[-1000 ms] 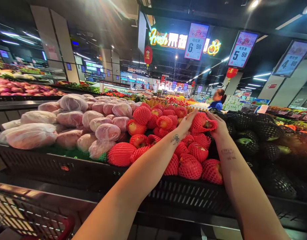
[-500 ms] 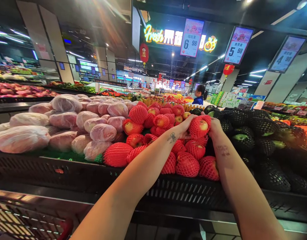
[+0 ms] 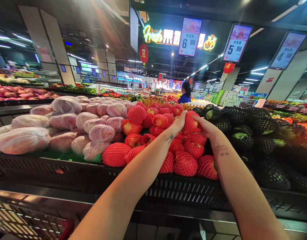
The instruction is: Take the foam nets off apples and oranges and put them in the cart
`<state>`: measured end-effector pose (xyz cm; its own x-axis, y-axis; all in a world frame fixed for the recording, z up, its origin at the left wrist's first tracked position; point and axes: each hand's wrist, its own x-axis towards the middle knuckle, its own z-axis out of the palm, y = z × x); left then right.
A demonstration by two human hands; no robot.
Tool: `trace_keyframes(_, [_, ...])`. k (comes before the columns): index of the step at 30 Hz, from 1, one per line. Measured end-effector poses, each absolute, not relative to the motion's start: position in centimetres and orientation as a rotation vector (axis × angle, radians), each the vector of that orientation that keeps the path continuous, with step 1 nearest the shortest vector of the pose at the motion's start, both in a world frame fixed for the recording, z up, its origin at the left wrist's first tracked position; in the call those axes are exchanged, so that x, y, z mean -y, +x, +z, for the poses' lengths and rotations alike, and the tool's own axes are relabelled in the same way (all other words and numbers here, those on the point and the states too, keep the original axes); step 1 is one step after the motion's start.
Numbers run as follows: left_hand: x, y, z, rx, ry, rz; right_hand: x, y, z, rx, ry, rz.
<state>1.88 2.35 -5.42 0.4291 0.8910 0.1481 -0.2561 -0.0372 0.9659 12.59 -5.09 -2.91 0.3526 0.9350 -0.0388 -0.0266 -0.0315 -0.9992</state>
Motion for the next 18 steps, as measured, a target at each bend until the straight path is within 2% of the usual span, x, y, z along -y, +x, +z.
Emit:
trace_keyframes(3, [-2.1, 1.1, -4.8, -0.943, 1.606, 1.012, 4.9, 12.6, -3.2, 0.935, -1.342, 1.045])
trace_keyframes(7, [-1.7, 0.0, -4.0, -1.032, 1.821, 1.062, 4.7, 13.2, -3.4, 0.937, -1.356, 1.028])
trace_keyframes(14, [-1.6, -1.1, -3.5, -1.127, 1.983, 1.424, 5.2, 12.7, -3.1, 0.961, -1.459, 0.954])
trace_keyframes(18, [-2.6, -0.9, -3.5, -1.105, 1.893, 1.409, 5.8, 12.2, -2.7, 0.957, -1.368, 1.043])
